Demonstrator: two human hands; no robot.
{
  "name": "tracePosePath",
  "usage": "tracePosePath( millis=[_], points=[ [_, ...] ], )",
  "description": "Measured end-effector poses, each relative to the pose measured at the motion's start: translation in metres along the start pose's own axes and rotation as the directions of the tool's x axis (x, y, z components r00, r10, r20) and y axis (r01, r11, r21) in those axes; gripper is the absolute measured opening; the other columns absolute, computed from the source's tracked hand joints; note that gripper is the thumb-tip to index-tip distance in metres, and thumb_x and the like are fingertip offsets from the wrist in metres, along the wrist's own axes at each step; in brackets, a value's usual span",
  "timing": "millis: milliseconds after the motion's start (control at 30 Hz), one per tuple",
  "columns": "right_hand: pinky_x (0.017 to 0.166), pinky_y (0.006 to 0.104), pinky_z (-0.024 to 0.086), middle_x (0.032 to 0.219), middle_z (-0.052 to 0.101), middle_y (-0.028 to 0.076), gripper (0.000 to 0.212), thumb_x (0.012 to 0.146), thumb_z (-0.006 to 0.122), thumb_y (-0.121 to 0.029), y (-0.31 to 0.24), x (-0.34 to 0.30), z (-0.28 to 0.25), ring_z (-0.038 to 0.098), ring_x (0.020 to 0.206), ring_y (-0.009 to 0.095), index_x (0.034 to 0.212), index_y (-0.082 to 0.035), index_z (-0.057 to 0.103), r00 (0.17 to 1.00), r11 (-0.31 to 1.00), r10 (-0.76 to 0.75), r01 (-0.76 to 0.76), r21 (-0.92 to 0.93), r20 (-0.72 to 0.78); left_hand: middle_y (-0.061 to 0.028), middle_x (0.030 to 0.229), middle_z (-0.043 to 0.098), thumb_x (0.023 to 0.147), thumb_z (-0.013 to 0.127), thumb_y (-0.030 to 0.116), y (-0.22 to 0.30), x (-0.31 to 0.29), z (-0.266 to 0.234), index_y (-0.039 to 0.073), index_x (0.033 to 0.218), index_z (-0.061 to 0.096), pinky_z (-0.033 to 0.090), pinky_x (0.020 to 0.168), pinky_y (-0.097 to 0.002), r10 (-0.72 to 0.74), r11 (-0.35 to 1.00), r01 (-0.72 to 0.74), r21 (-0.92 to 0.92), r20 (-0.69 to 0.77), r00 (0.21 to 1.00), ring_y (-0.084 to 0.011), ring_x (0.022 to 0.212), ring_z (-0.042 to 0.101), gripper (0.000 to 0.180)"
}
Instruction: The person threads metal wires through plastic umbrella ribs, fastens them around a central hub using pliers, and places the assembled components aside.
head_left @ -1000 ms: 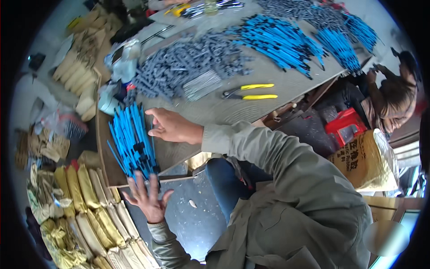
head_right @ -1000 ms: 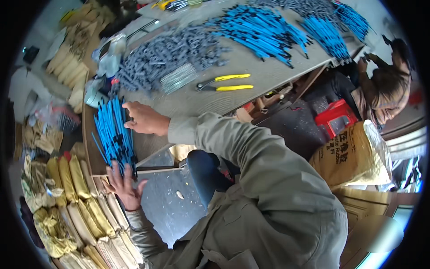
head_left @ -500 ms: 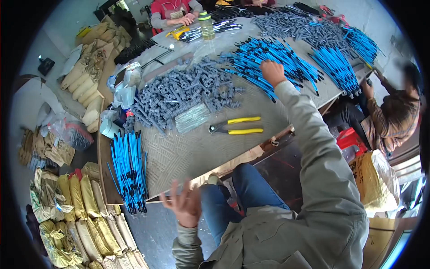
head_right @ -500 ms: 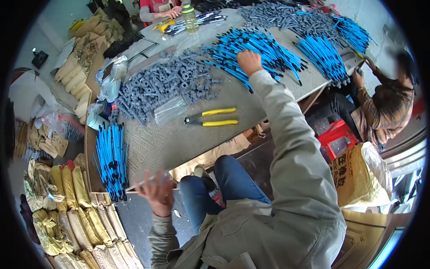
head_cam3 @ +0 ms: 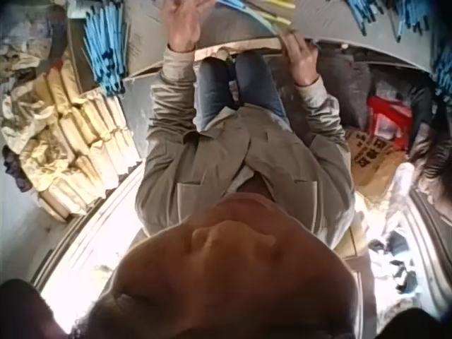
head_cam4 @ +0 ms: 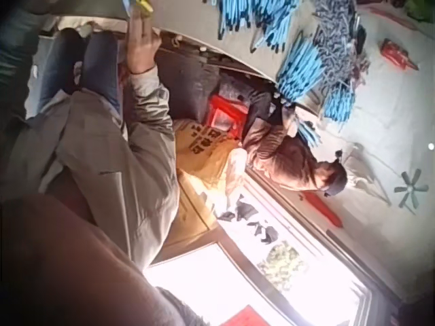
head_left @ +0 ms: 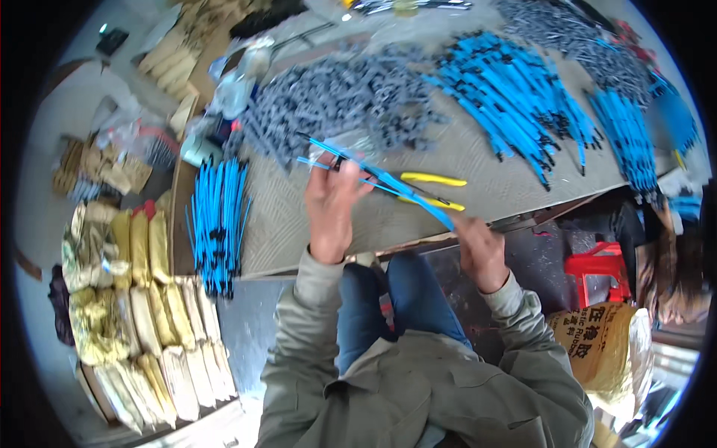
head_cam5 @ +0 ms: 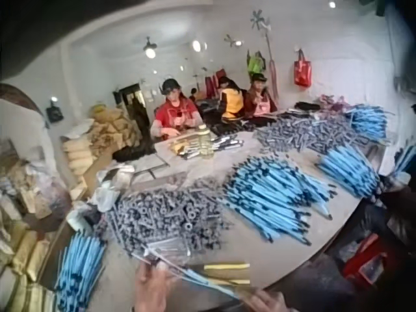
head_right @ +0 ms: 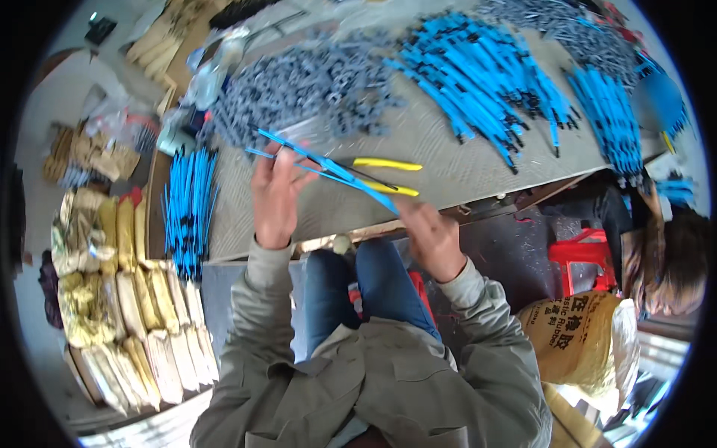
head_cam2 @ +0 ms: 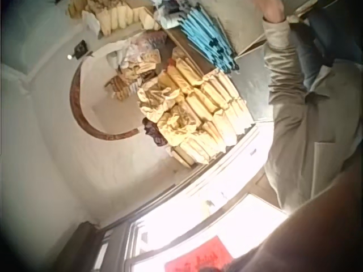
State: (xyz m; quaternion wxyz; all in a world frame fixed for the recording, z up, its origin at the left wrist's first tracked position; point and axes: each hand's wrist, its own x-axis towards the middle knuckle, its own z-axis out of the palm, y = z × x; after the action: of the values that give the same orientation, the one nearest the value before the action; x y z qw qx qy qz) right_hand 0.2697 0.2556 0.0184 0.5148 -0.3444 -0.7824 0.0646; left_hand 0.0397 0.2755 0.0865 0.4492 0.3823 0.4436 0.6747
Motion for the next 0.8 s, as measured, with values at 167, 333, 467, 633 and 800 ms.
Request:
tracePosePath(
  millis=[167, 333, 467, 633, 800],
  points=[
    [0.050, 0.0329, 0.046, 0.084, 0.058, 0.011, 0.032, 0.075, 0.066, -0.007, -0.039, -0.015, -0.004, 0.057, 0.059, 0.025, 0.105, -0.004, 0.058, 0.911, 0.986, 0.124, -0.158, 0.056, 0.393, -0.0109, 0.100, 0.055, 0.088, 0.054, 0.011, -0.001, -0.007, -0.017, -0.001, 0.121, 0.042, 0.053, 0.072, -0.0347, -0.090, 0.996, 0.089, 0.011, 0.072, 0.993, -0.0226, 0.083, 0.062, 0.037],
    [0.057, 0.0353, 0.048, 0.091, 0.058, 0.013, 0.033, 0.073, 0.070, -0.015, -0.066, 0.016, -0.049, 0.060, 0.066, 0.030, 0.101, -0.003, 0.059, 0.941, 0.993, 0.117, -0.111, -0.037, 0.318, -0.0101, 0.094, 0.057, 0.088, 0.051, 0.007, 0.006, -0.035, -0.020, -0.002, 0.117, 0.046, 0.054, 0.070, -0.0365, -0.137, 0.983, 0.146, -0.109, 0.086, 0.987, -0.0238, 0.080, 0.063, 0.031],
    [0.058, 0.0366, 0.047, 0.084, 0.058, 0.013, 0.030, 0.073, 0.071, -0.022, -0.080, 0.039, -0.034, 0.059, 0.065, 0.030, 0.094, -0.003, 0.059, 0.945, 0.994, 0.111, -0.100, -0.050, 0.308, -0.0090, 0.093, 0.056, 0.088, 0.050, 0.005, 0.008, -0.065, -0.004, -0.002, 0.115, 0.047, 0.053, 0.071, -0.0348, -0.204, 0.966, 0.228, -0.124, 0.181, 0.962, -0.0223, 0.083, 0.063, 0.028],
    [0.049, 0.0332, 0.040, 0.063, 0.050, 0.011, 0.022, 0.082, 0.064, -0.022, -0.081, -0.006, 0.035, 0.056, 0.055, 0.020, 0.088, -0.002, 0.056, 0.831, 0.848, 0.169, -0.397, 0.351, 0.530, -0.0068, 0.091, 0.056, 0.089, 0.051, 0.007, -0.007, -0.091, -0.027, 0.000, 0.116, 0.047, 0.050, 0.068, -0.0274, -0.173, 0.981, 0.187, -0.043, 0.217, 0.961, -0.0175, 0.081, 0.061, 0.028],
    [0.050, 0.0331, 0.043, 0.059, 0.052, 0.011, 0.016, 0.087, 0.054, -0.020, -0.092, 0.002, 0.052, 0.054, 0.056, 0.031, 0.089, -0.005, 0.059, 0.773, 0.699, 0.167, -0.531, 0.479, 0.612, 0.0000, 0.072, 0.050, 0.091, 0.051, 0.018, 0.002, -0.098, -0.035, 0.002, 0.109, 0.051, 0.036, 0.051, -0.0191, -0.091, 0.969, 0.100, -0.225, 0.052, 0.994, -0.0072, 0.059, 0.045, 0.023]
  ],
)
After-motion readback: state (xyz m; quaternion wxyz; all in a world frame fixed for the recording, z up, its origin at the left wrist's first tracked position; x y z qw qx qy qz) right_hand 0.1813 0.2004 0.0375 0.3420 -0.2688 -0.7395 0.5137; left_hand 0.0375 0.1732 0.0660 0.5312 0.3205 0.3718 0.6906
